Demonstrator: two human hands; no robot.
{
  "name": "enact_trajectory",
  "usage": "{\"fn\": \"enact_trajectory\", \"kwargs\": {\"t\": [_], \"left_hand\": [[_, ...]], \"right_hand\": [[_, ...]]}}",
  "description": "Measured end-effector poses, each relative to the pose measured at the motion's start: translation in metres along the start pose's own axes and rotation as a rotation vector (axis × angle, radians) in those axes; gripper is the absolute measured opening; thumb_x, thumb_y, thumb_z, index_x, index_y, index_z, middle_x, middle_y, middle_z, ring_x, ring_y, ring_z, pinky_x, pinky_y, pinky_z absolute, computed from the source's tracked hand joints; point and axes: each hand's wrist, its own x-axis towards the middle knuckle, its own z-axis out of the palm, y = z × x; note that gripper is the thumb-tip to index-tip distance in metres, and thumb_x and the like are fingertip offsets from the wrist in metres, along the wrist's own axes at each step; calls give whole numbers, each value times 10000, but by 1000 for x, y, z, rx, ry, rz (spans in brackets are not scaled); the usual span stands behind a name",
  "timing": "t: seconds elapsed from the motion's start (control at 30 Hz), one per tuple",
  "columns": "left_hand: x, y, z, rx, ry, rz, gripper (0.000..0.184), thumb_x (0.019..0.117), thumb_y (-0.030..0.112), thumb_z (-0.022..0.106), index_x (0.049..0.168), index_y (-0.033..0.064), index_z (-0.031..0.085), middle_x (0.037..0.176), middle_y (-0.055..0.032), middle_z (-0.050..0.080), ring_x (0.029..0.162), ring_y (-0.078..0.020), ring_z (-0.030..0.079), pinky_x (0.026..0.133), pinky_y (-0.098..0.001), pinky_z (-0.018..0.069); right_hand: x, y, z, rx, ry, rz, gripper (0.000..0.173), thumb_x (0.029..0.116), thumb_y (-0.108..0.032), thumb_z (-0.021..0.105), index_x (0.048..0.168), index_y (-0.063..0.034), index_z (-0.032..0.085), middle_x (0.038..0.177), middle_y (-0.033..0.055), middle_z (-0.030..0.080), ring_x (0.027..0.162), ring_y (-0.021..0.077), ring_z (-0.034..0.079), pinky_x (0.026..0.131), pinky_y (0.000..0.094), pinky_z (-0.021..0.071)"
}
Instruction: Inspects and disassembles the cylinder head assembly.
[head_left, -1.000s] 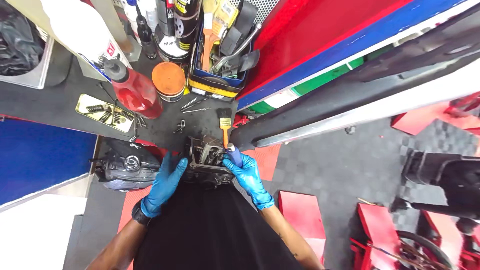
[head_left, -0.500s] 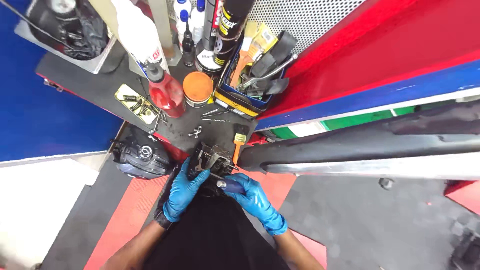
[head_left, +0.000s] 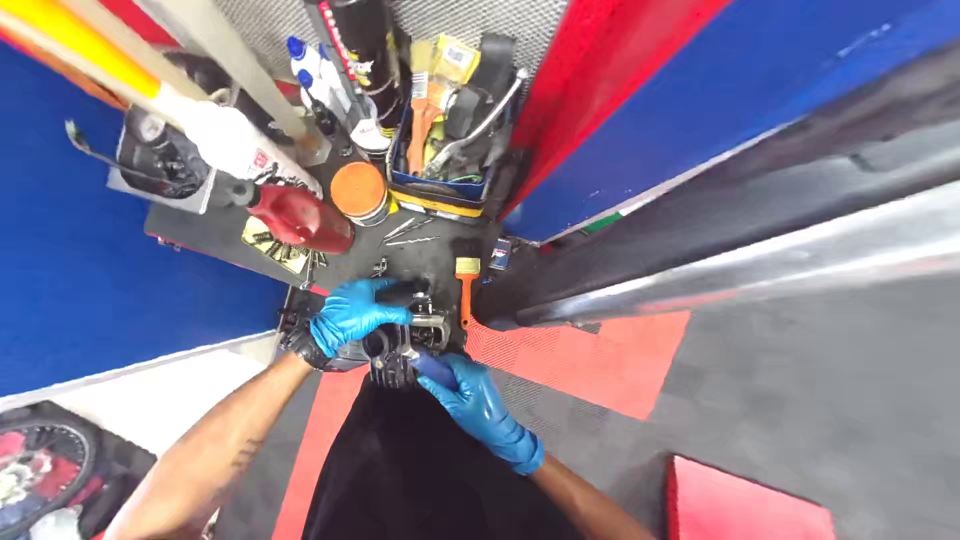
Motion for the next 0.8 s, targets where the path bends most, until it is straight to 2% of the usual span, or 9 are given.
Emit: {"fn": "enact_trajectory", "kwargs": {"t": [0.07,0.17,0.27,0.37,0.47,0.57,0.63,0.7,0.8], "left_hand": [[13,10,-12,116,-74,88,847,676,655,778,1402,241,638,1259,-87,707,1219,-272,641,1038,-596,481],[26,28,-30,274,-211,230,826,722,594,820,1423,205,620,1271,-125,697,1225,-302,634,1052,-609,460],[41,50,-41,494,-320,315,835,728,609,823,1427,203,615,1249,-155,697,1201,-348,635,1016,-639,460],[61,67,-45,639,-418,396,787,736,602,817,1405,230,636,1186,-146,715,1142,-350,656,962,-654,481],[73,84,-49,766,-501,444,751,792,630,767,1419,242,620,1180,-145,716,1136,-339,663,961,-632,489],[70,84,-45,839,-482,479,809,784,694,733,1444,247,596,1172,-161,716,1119,-362,668,941,-641,496],[65,77,-43,817,-439,507,825,771,705,740,1440,245,596,1184,-166,710,1122,-364,667,942,-634,501],[62,70,-40,782,-385,514,843,746,714,751,1430,243,605,1224,-189,679,1141,-386,642,938,-633,495],[63,56,-38,695,-257,601,932,712,745,744,1464,224,567,1390,-182,586,1269,-388,563,1011,-619,462]], "right_hand": [[-10,4,-18,13,55,133,290,944,-305,735,1067,-42,742,890,40,746,805,72,704,767,282,601],[-19,11,-42,46,84,351,384,951,-328,719,1193,-34,665,900,41,716,774,99,686,737,321,594],[-23,19,-51,107,54,436,423,976,-337,679,1268,-41,600,894,35,705,721,112,680,680,321,598],[-22,26,-53,200,-24,517,364,1005,-346,635,1225,-56,635,849,22,707,619,108,637,559,291,552],[-21,36,-51,207,-81,538,322,1010,-344,617,1135,-51,665,805,14,692,607,107,627,567,293,546],[-17,35,-53,308,-93,548,373,1027,-327,575,1258,-35,582,797,32,683,578,125,623,518,288,541],[-11,31,-60,406,-93,546,376,1051,-321,525,1296,-35,530,813,42,688,560,125,615,482,267,521],[-2,33,-66,427,-123,529,369,1061,-334,503,1268,-34,558,842,29,704,552,97,593,466,234,484],[15,31,-69,392,-143,497,336,1073,-301,498,1227,-30,624,813,8,687,581,81,591,500,227,488]]}}
